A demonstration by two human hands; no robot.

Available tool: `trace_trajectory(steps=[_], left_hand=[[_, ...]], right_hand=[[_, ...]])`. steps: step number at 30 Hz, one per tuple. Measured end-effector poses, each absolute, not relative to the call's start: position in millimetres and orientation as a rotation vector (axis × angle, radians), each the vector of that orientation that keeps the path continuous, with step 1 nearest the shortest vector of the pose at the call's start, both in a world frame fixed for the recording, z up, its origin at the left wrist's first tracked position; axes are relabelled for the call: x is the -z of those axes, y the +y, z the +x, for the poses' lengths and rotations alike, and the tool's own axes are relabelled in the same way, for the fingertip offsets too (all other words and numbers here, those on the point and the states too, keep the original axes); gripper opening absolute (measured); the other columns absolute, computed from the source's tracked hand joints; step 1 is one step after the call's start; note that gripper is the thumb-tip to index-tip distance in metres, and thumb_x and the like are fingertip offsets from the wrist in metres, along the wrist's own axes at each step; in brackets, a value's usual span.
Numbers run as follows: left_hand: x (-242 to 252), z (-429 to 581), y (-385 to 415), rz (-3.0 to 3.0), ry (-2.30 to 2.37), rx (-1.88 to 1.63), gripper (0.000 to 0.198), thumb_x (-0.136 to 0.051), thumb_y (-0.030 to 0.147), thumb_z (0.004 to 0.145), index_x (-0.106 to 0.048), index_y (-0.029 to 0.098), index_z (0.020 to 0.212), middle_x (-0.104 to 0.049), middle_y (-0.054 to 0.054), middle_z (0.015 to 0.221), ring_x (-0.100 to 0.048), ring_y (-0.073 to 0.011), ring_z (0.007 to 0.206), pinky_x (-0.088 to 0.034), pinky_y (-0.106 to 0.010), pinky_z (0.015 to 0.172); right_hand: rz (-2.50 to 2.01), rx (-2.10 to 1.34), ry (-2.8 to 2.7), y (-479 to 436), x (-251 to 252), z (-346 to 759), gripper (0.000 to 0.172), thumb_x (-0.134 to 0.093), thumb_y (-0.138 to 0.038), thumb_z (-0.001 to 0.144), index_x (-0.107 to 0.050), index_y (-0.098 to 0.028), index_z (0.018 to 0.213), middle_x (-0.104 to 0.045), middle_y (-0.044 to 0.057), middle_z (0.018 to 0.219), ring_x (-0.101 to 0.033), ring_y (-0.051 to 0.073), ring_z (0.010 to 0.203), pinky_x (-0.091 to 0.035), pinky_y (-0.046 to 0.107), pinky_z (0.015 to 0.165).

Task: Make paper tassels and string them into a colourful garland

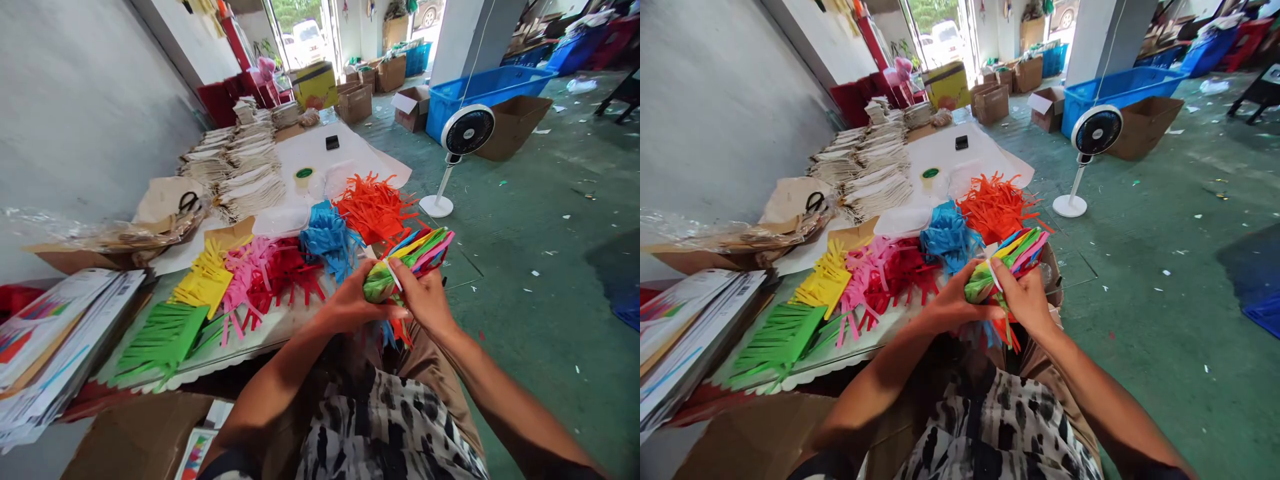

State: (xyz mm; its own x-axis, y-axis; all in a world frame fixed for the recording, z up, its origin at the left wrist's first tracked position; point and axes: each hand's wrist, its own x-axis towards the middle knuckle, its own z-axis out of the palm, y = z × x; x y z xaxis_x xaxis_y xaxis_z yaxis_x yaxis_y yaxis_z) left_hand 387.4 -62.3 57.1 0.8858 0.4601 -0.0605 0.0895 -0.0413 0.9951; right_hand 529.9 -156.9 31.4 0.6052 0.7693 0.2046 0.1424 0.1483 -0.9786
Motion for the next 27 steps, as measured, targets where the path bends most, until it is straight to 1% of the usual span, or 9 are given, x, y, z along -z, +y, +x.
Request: trace_trajectory(steps=[3,6,9,13,16,19,23,25,27], left_hand=[[-48,394,-68,1.666,0.558,-0.522,0.035,-0.087,0.031,0.075,-0.062,0.017,0.095,-0.063,0.003,0.085,-0.056,-0.0120,0.075,-0.045,-0.023,0.070],[-54,396,-57,1.815,0.733,-0.792,0.019,-0.076,0.031,0.086,-0.063,0.018,0.091,-0.063,0.004,0.080,-0.057,-0.0123,0.071,-0.042,-0.023,0.067],[-63,398,-37,2.153,0.975,-0.900,0.018,-0.072,0.030,0.091,-0.064,0.019,0.103,-0.070,0.000,0.088,-0.066,-0.0175,0.079,-0.043,-0.026,0.069],[-61,402,-25,2.833,1.108,-0.494,0.017,-0.058,0.015,0.098,-0.064,0.015,0.114,-0.073,-0.011,0.105,-0.071,-0.0240,0.088,-0.043,-0.030,0.066],[-57,398,-34,3.161,0.499,-0.195,0.017,-0.051,0.011,0.101,-0.067,0.017,0.106,-0.072,-0.008,0.096,-0.071,-0.0231,0.085,-0.045,-0.030,0.066],[-63,384,-41,3.062,-0.033,-0.288,0.012,-0.059,0.014,0.098,-0.067,0.019,0.105,-0.071,-0.005,0.094,-0.069,-0.0199,0.084,-0.047,-0.028,0.068],[-72,367,-27,2.648,0.402,-0.715,0.026,-0.065,0.013,0.086,-0.063,0.019,0.112,-0.072,-0.002,0.097,-0.068,-0.0157,0.082,-0.049,-0.024,0.071],[-70,365,-21,2.596,0.663,-0.758,0.024,-0.062,0.012,0.086,-0.063,0.019,0.110,-0.073,-0.003,0.099,-0.069,-0.0170,0.085,-0.049,-0.025,0.073],[-68,366,-22,2.723,0.801,-0.629,0.017,-0.058,0.013,0.091,-0.066,0.019,0.105,-0.072,-0.006,0.098,-0.069,-0.0199,0.086,-0.046,-0.027,0.070]], right_hand=[[-1.357,-0.637,-0.855,-154,-28,532,0.048,-0.063,-0.065,0.096,-0.059,-0.022,0.075,-0.051,-0.003,0.060,-0.046,0.014,0.055,-0.039,0.027,0.053],[-1.406,-0.636,-0.991,-159,-25,533,0.042,-0.052,-0.063,0.104,-0.061,-0.023,0.094,-0.044,-0.007,0.060,-0.039,0.013,0.051,-0.032,0.026,0.050],[-1.561,-0.429,-1.335,-174,-30,527,0.034,-0.042,-0.046,0.111,-0.062,-0.023,0.097,-0.057,-0.002,0.070,-0.051,0.015,0.061,-0.036,0.027,0.059],[-1.560,-0.185,-1.796,-194,-61,530,0.029,-0.042,-0.027,0.110,-0.065,-0.020,0.094,-0.068,0.004,0.082,-0.061,0.016,0.069,-0.038,0.029,0.065],[-1.463,-0.158,-1.904,-190,-87,563,0.031,-0.047,-0.031,0.110,-0.069,-0.020,0.091,-0.071,0.004,0.081,-0.063,0.016,0.071,-0.040,0.028,0.067],[-1.527,-0.227,-1.785,-177,-84,604,0.035,-0.057,-0.046,0.107,-0.073,-0.021,0.090,-0.070,0.002,0.078,-0.062,0.015,0.069,-0.041,0.027,0.065],[-1.438,-0.518,-1.739,-176,-39,600,0.049,-0.043,-0.056,0.109,-0.069,-0.020,0.087,-0.072,0.003,0.079,-0.063,0.018,0.070,-0.045,0.027,0.063],[-1.431,-0.550,-1.835,-185,-25,575,0.045,-0.038,-0.044,0.112,-0.067,-0.020,0.088,-0.070,0.003,0.079,-0.064,0.017,0.071,-0.046,0.028,0.066],[-1.368,-0.558,-2.002,-192,-28,557,0.036,-0.039,-0.034,0.112,-0.068,-0.020,0.097,-0.071,0.003,0.081,-0.063,0.017,0.069,-0.043,0.028,0.065]])
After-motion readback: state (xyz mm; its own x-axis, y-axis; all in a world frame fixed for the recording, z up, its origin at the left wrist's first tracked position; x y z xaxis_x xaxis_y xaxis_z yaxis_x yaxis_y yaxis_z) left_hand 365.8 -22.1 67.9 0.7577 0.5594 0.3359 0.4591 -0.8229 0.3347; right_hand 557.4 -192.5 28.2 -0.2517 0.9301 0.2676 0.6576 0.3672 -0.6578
